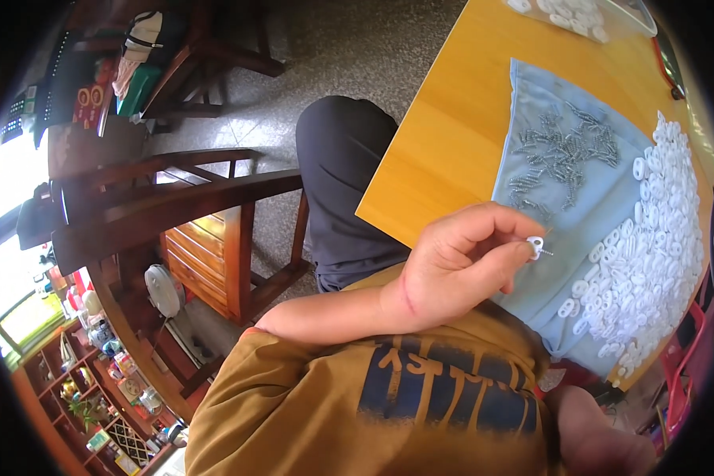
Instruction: Manually assembling white plastic loops onto metal spring clips at a workspace table.
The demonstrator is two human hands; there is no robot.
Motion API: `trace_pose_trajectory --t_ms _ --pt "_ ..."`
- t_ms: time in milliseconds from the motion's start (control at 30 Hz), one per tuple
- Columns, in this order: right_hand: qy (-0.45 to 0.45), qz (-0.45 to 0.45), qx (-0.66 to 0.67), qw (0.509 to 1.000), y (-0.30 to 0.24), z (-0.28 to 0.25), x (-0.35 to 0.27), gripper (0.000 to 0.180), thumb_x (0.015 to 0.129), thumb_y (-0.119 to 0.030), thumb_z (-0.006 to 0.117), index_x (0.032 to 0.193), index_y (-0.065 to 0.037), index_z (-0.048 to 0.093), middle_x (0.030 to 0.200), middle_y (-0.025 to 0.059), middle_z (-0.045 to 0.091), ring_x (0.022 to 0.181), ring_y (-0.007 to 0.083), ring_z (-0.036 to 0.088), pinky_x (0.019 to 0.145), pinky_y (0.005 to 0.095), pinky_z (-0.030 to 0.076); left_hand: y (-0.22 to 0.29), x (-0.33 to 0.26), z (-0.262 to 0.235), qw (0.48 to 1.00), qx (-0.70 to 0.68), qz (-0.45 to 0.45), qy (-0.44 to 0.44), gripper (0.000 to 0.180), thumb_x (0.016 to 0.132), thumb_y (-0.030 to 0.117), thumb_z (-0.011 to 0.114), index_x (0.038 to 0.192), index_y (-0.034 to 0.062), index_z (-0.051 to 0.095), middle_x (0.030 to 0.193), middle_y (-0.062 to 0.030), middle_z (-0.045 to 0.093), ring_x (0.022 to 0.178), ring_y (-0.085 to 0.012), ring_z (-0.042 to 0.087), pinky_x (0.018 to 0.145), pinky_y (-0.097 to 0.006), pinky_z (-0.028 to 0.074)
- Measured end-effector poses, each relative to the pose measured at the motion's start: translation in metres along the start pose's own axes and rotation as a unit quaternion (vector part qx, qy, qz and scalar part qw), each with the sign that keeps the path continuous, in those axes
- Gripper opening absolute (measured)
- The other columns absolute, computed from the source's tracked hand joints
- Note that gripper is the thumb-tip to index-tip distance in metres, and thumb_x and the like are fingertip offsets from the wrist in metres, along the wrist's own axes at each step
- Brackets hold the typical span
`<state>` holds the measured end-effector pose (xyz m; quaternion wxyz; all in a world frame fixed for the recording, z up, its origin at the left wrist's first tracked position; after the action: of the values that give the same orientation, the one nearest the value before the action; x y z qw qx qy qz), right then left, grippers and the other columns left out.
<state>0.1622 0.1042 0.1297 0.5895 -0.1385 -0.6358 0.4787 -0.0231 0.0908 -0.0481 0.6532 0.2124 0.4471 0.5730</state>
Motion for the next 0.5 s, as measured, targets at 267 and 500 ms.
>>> trace_pose_trajectory --t_ms 267,500 --pt "0.023 -0.036 -0.017 0.999 -0.011 -0.008 0.001 0.028 0.083 -0.022 0.046 0.109 -0.023 0.057 0.073 -0.0080 0.043 0.066 0.0105 0.038 0.061 0.0269 0.036 -0.001 0.001 0.000 1.000 0.011 -0.002 -0.007 0.018 0.087 -0.002 0.055 0.105 -0.0010 0.058 0.088 -0.0053 0.062 0.065 -0.0057 0.056 0.057 -0.018 0.045" --pt "0.045 -0.079 -0.053 0.994 -0.022 -0.014 -0.003 0.028 0.082 -0.021 0.047 0.108 -0.019 0.057 0.071 -0.0073 0.043 0.062 0.0096 0.038 0.060 0.0251 0.036 0.000 0.002 0.002 1.000 0.003 -0.005 -0.011 0.019 0.088 -0.004 0.051 0.106 -0.0021 0.057 0.091 -0.0070 0.061 0.065 -0.0075 0.056 0.058 -0.019 0.046"
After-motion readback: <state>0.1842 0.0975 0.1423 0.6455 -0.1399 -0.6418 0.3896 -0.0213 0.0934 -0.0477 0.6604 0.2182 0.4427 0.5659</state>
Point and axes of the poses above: each hand's wrist, its own x-axis towards the middle knuckle, its own z-axis out of the palm, y = z × x, the point moved 10 cm from there along x, towards the middle knuckle
